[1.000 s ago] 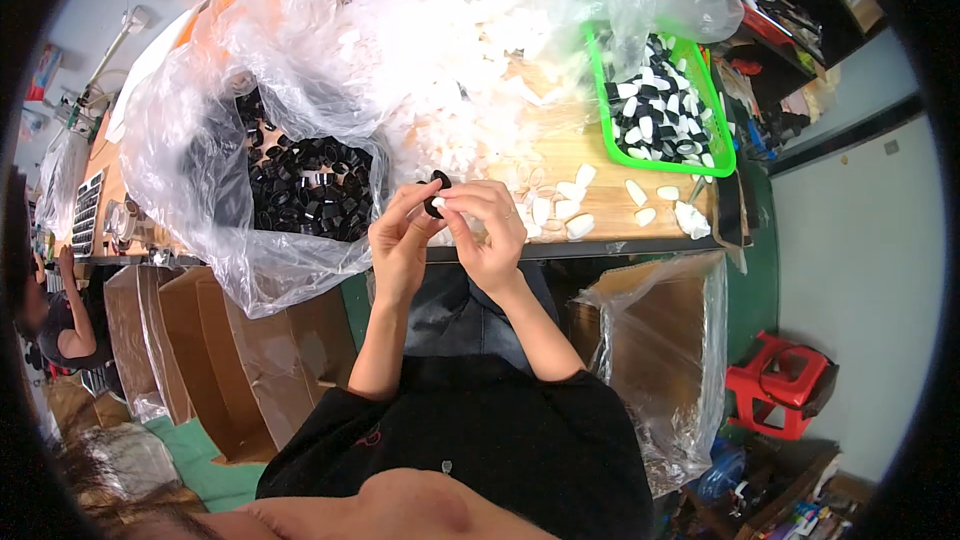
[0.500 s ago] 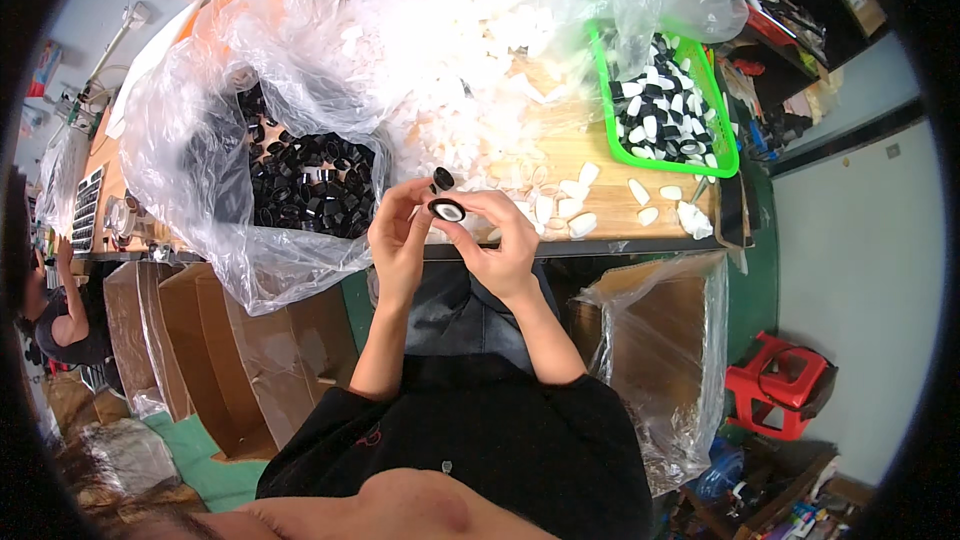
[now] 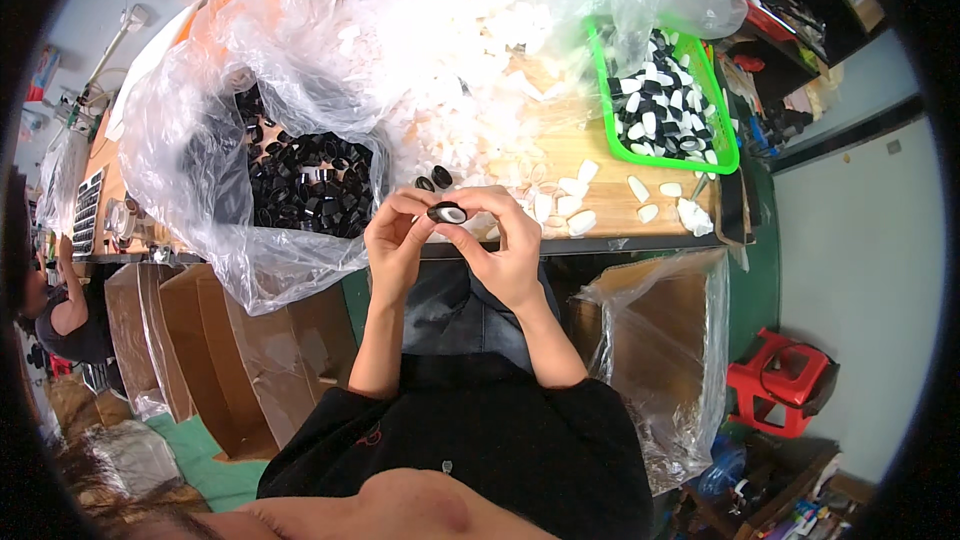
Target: Assembling small plastic lids or caps by fitting white inserts into black outer rings at a manufacturing workbench.
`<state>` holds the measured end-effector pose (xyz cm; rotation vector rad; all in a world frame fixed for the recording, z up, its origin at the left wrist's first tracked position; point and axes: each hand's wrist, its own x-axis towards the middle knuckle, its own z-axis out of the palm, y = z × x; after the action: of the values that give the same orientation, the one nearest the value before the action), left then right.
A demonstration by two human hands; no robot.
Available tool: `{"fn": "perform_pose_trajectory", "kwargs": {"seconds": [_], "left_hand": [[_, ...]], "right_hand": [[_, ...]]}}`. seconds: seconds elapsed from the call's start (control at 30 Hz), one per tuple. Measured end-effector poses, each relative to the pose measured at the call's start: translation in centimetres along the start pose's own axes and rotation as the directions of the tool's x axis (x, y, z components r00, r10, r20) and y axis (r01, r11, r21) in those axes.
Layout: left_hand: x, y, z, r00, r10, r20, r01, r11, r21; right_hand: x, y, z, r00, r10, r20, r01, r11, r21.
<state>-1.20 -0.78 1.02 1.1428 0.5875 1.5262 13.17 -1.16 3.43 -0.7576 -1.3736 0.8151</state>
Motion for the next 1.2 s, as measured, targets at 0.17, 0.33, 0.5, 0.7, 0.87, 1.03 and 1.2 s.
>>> {"fn": "perform_pose_trajectory", "kwargs": {"seconds": [0.17,0.33,0.5,0.7,0.87,1.03,1.2], "left_hand": [[-0.5,-0.4,0.4,0.996,0.023,-0.085,-0.030,0.996,-0.080],[-0.5,-0.5,0.5,0.996,0.010,-0.087,-0.020,0.994,-0.112],[-0.5,-0.8,0.7,0.996,-0.003,-0.092,-0.018,0.972,-0.233],[-0.6,-1.5,0.2,0.994,-0.076,-0.079,0.037,0.910,-0.412],[-0.5,-1.3,0.3,0.999,0.002,-0.053,-0.018,0.953,-0.304],[-0.1,0.9,1.6,0.996,-0.085,-0.027,0.080,0.985,-0.152],[0.3,1.7,2.5,0.990,-0.131,-0.043,0.132,0.991,0.031]], "right_hand": [[0.4,-0.6,-0.3,0.996,-0.065,0.064,0.071,0.992,-0.108],[0.7,-1.6,-0.2,0.999,-0.038,0.037,0.044,0.982,-0.182],[0.7,-2.3,0.0,0.993,-0.107,0.041,0.114,0.949,-0.295],[0.6,-2.9,0.4,0.996,-0.090,0.028,0.094,0.942,-0.321],[0.5,-1.9,-0.2,0.997,-0.076,0.007,0.075,0.964,-0.256],[0.1,-0.7,-0.5,0.961,0.248,-0.122,-0.187,0.909,0.372],[-0.1,-0.3,-0.2,0.953,0.284,-0.108,-0.219,0.889,0.402]]}}
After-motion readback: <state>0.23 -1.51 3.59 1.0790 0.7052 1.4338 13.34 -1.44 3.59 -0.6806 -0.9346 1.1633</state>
